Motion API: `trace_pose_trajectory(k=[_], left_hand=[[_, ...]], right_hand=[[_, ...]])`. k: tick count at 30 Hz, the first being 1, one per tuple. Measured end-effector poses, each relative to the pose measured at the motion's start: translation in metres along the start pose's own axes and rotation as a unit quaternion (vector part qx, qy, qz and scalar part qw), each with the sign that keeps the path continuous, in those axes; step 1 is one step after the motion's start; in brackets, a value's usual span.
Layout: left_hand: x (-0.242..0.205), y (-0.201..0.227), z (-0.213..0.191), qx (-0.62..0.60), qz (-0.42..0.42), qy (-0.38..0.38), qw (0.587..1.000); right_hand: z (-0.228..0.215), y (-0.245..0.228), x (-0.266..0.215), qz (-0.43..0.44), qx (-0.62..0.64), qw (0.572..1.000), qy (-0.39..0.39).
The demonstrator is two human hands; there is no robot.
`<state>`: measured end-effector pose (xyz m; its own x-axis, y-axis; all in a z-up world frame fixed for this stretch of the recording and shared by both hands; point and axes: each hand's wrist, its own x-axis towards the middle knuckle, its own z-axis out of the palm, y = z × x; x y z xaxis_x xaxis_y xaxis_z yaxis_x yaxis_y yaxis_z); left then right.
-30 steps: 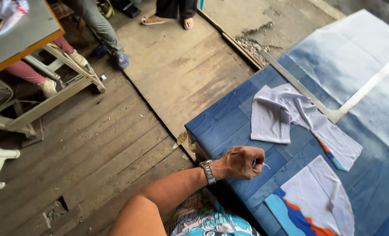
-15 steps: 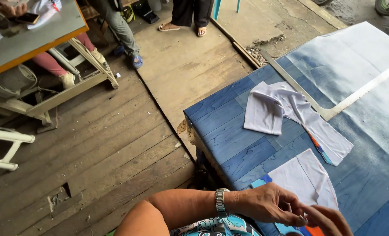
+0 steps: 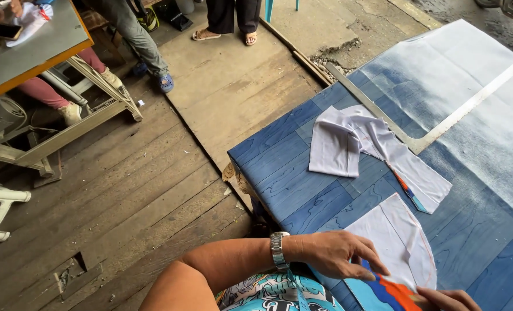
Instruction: The person uses a ruler and chalk to mark lines on a piece of white fabric with a colorful pattern. They then use scissors to cut the fabric along the marked lines, separating the pieces on a blue table.
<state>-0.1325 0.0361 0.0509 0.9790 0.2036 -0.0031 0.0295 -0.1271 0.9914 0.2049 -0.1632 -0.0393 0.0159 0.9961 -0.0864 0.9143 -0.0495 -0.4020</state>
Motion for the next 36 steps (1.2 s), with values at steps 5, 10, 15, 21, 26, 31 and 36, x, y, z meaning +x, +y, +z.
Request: trace_pose_trajectory(k=[5, 10, 15, 21, 26, 31, 36], left_hand=[[0.005, -0.031, -0.013, 0.263, 0.118, 0.159, 0.944], [0.018, -0.028, -0.032, 0.302, 0.087, 0.151, 0.937], [0.051, -0.024, -0.044, 0.346, 0.051, 0.129, 0.928], [0.089, -0.033, -0.038, 0.400, 0.009, 0.080, 0.913], [0.100, -0.042, -0.038, 0.445, 0.015, 0.071, 0.892], [0.103, -0.049, -0.048, 0.435, 0.013, 0.096, 0.895], [0.107, -0.061, -0.062, 0.444, 0.017, 0.114, 0.889]], right_hand=[[0.193, 0.015, 0.128, 0.219, 0.214, 0.950, -0.056], [0.271, 0.046, 0.091, 0.378, 0.545, 0.746, 0.058], [0.280, 0.197, 0.036, 0.444, 0.685, 0.573, 0.072], [0.289, 0.192, 0.047, 0.463, 0.676, 0.569, 0.075], [0.287, 0.193, 0.045, 0.501, 0.660, 0.559, 0.005], [0.309, 0.211, 0.025, 0.419, 0.787, 0.452, -0.020], [0.301, 0.203, 0.028, 0.430, 0.735, 0.522, -0.047]])
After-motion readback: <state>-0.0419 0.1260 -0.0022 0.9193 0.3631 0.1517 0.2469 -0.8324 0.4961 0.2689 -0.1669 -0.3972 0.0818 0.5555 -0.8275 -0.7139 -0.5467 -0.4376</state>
